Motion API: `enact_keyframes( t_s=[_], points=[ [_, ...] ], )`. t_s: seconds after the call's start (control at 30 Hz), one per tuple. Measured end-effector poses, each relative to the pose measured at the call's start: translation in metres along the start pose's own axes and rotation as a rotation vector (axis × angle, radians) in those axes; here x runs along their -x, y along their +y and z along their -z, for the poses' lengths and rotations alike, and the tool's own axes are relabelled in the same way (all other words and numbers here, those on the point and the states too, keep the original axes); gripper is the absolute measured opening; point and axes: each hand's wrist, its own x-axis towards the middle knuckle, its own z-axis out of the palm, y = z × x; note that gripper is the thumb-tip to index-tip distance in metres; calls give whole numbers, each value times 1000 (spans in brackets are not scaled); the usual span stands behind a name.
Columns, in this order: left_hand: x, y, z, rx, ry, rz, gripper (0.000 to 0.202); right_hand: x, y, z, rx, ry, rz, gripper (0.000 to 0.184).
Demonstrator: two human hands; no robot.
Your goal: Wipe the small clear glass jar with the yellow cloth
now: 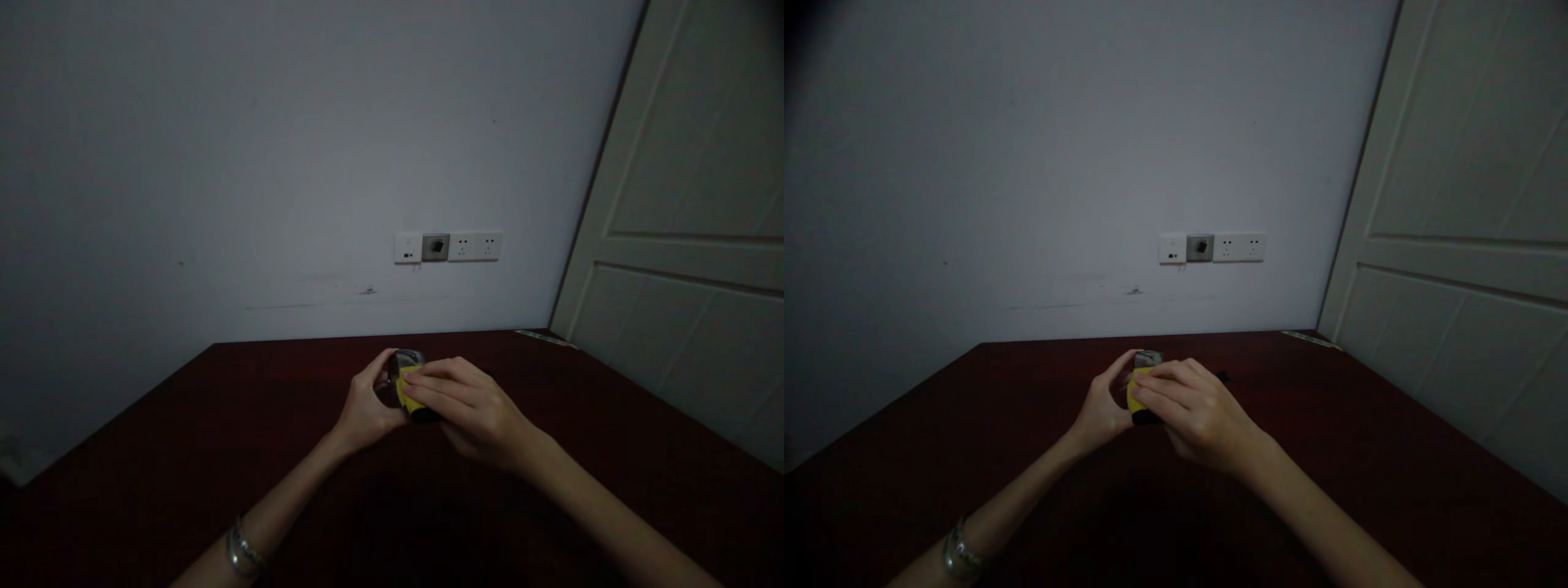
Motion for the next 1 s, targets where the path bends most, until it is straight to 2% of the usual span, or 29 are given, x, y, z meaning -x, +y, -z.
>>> enact_keyframes(
  t_s=[0.2, 0.47, 0.77, 1.0],
  points=[
    [7, -9, 2, -47, 25, 19, 84, 6, 4, -6, 3, 106, -133, 56],
    [0, 4, -1, -66, 35, -29, 75, -2, -7, -3, 40, 61, -60, 46],
    [8, -6, 2, -151, 73, 21, 90, 6, 3, -6, 43, 160, -164, 57],
    [-2, -5, -2, 14, 50, 41, 84, 1, -8, -6, 46, 95, -75, 48]
  ],
)
